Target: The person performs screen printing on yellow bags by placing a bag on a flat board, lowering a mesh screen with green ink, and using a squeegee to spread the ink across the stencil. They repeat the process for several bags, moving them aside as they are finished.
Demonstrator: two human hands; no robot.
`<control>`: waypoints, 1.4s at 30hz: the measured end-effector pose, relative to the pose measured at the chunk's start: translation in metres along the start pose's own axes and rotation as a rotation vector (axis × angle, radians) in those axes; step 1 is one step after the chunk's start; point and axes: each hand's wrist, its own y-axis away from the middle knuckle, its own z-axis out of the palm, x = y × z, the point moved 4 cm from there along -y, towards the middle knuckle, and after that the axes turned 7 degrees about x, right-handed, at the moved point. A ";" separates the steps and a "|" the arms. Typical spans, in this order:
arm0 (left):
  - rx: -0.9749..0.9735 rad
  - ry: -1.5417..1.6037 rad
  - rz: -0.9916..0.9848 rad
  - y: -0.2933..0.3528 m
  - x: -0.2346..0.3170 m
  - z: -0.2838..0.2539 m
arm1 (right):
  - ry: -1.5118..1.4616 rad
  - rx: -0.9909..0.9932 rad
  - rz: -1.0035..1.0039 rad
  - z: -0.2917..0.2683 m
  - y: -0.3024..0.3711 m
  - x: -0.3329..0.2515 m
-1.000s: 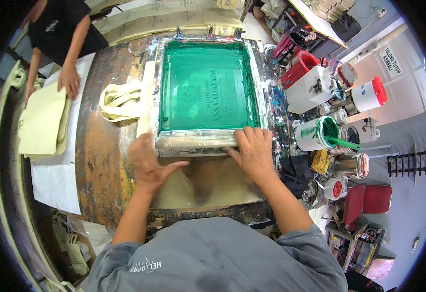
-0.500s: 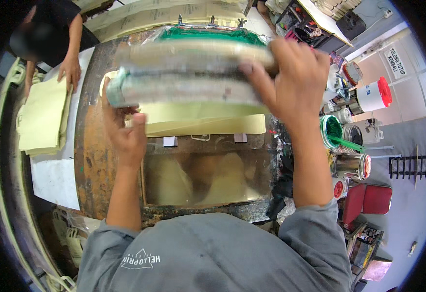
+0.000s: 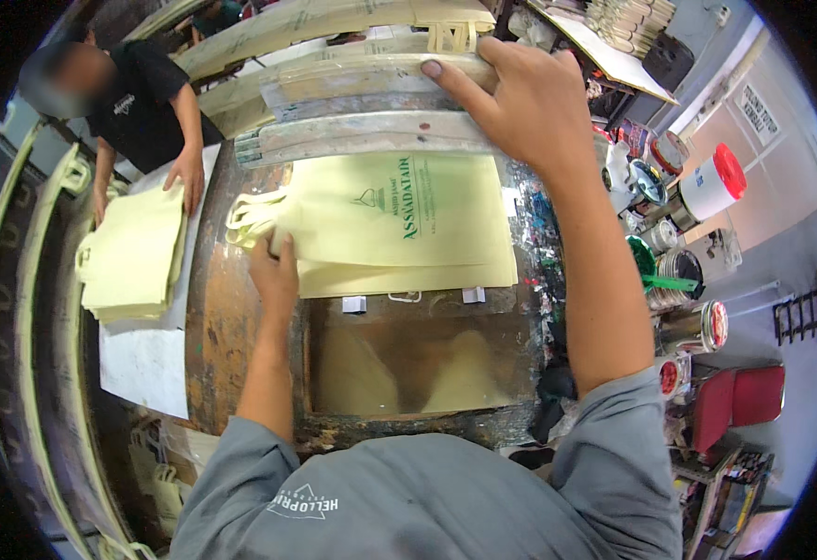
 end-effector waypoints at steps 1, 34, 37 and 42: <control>-0.017 -0.016 0.044 -0.023 0.008 -0.006 | -0.008 -0.045 0.024 0.001 -0.004 0.003; -0.643 -0.314 0.560 0.131 0.132 0.099 | -0.072 -0.395 0.056 0.002 -0.027 0.007; -0.376 0.147 -0.048 0.042 0.128 0.045 | -0.099 0.022 -0.014 -0.013 -0.008 -0.004; -0.468 0.382 -0.245 -0.014 0.120 -0.033 | -0.064 -0.173 -0.058 0.003 0.082 -0.009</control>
